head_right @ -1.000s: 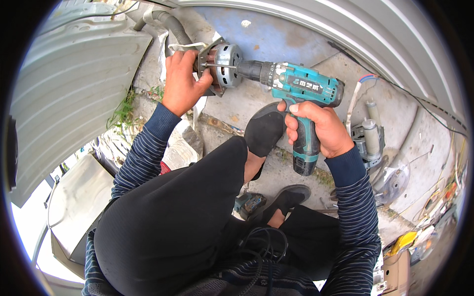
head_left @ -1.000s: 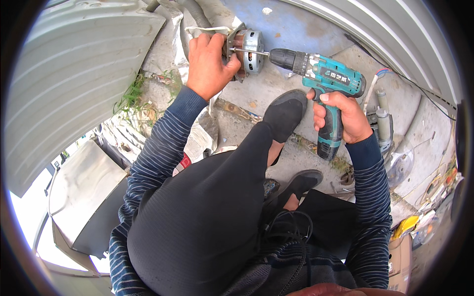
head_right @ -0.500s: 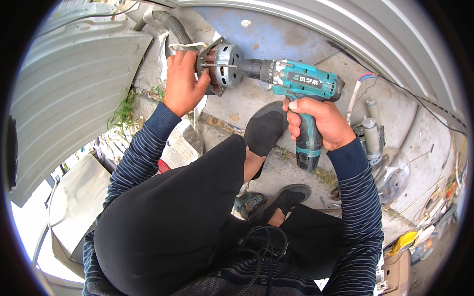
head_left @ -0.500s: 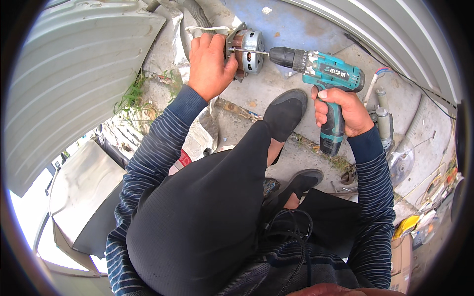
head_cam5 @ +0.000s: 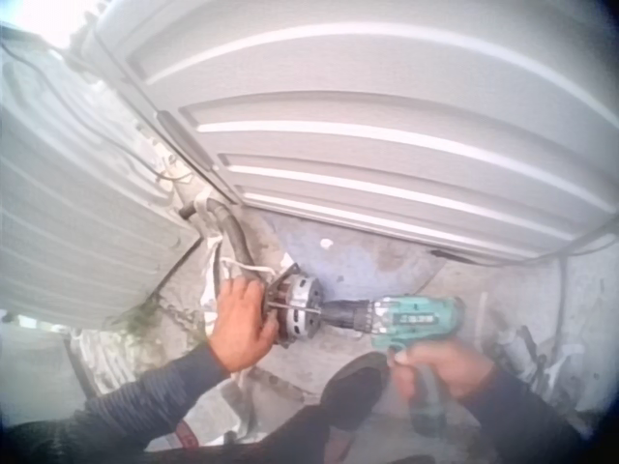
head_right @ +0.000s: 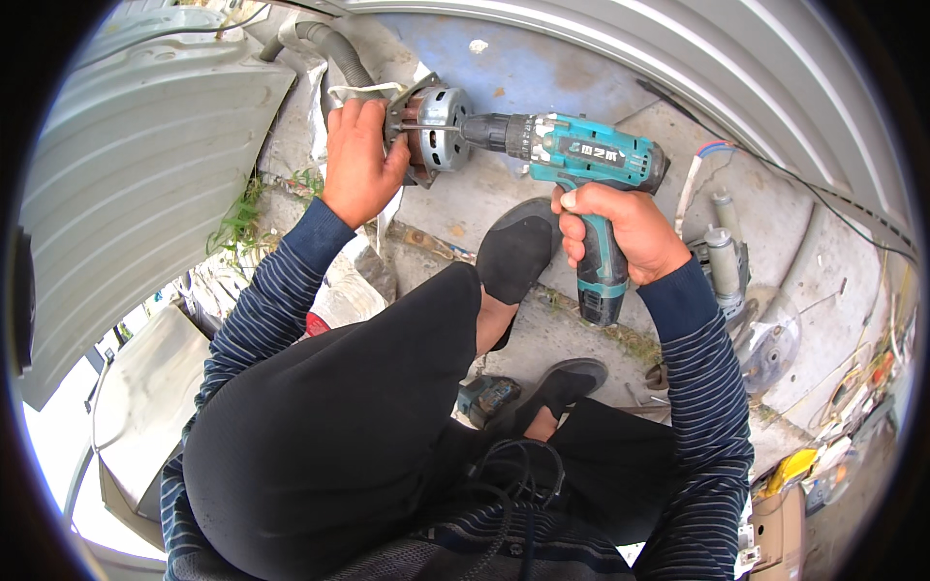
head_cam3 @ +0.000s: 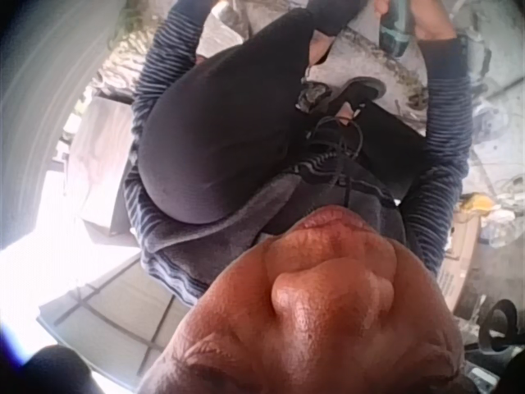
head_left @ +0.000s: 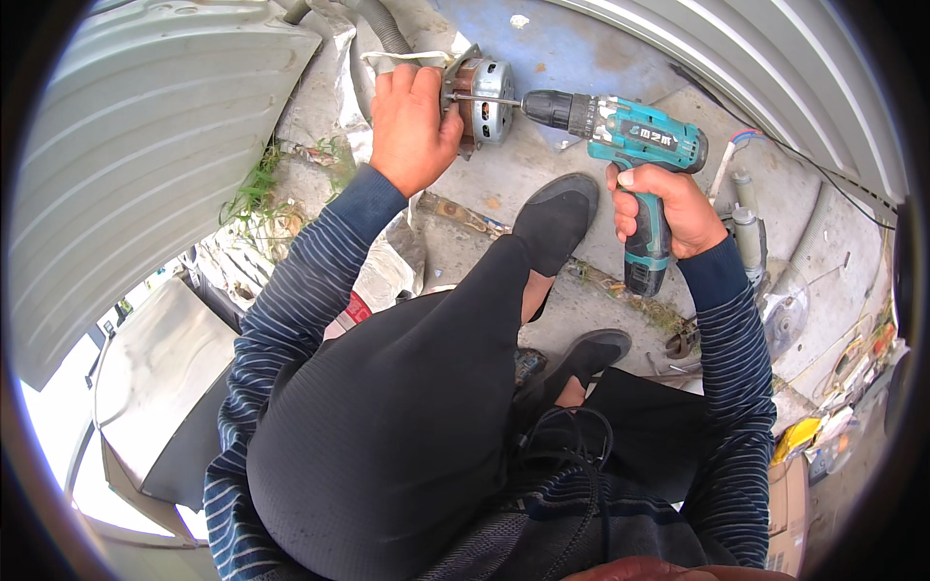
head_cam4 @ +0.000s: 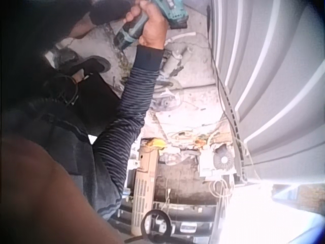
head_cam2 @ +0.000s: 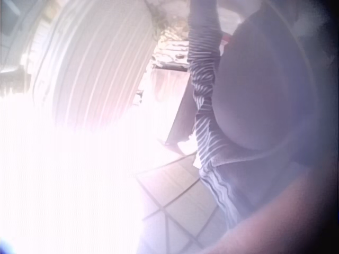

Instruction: The person uses a cordless drill to remove screws from a motor housing, then disassembles the motor by hand. They inspect the internal components and place the parts on a nearby surface.

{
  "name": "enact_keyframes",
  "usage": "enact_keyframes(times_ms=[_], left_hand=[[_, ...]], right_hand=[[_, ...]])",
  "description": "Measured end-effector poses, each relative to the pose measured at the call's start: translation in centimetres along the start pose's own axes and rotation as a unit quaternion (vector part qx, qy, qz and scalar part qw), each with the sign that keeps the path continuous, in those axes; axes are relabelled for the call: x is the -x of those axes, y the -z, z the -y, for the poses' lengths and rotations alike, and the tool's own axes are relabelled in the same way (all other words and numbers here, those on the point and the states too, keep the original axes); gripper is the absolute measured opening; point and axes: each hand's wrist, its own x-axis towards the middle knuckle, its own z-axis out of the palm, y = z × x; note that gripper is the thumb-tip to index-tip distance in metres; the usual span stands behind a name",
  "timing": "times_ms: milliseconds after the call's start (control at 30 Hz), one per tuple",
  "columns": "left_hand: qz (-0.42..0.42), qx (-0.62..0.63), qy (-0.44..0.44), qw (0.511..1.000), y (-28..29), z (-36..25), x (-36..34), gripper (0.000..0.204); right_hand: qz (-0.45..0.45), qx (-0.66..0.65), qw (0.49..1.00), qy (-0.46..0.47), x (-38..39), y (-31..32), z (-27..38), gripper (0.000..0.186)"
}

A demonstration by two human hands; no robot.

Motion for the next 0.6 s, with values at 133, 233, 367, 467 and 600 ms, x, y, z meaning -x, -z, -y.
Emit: enact_keyframes(times_ms=[133, 233, 367, 467, 600], left_hand=[[-0.019, 0.003, -0.014, 1.000, -0.2, 0.0, -0.3, 0.037], [0.002, -0.007, 0.003, 1.000, -0.4, -0.3, 0.2, 0.037], [0.003, -0.012, 0.004, 1.000, -0.8, -0.6, 1.2, 0.036], [-0.001, -0.012, 0.002, 1.000, -0.9, -0.5, 1.4, 0.035], [-0.005, -0.016, -0.002, 1.000, -1.2, -0.5, 1.2, 0.035]], right_hand=[[0.004, 0.009, 1.000, 0.006, -0.3, 0.3, 0.1, 0.022], [0.013, 0.005, 1.000, 0.000, -0.3, 0.8, -0.2, 0.022], [0.018, 0.002, 1.000, -0.009, -0.2, 1.1, -1.2, 0.021], [0.023, -0.017, 0.999, -0.020, -0.4, 1.0, -1.6, 0.021], [0.010, 0.021, 1.000, -0.017, -0.4, 0.9, -1.5, 0.021]])
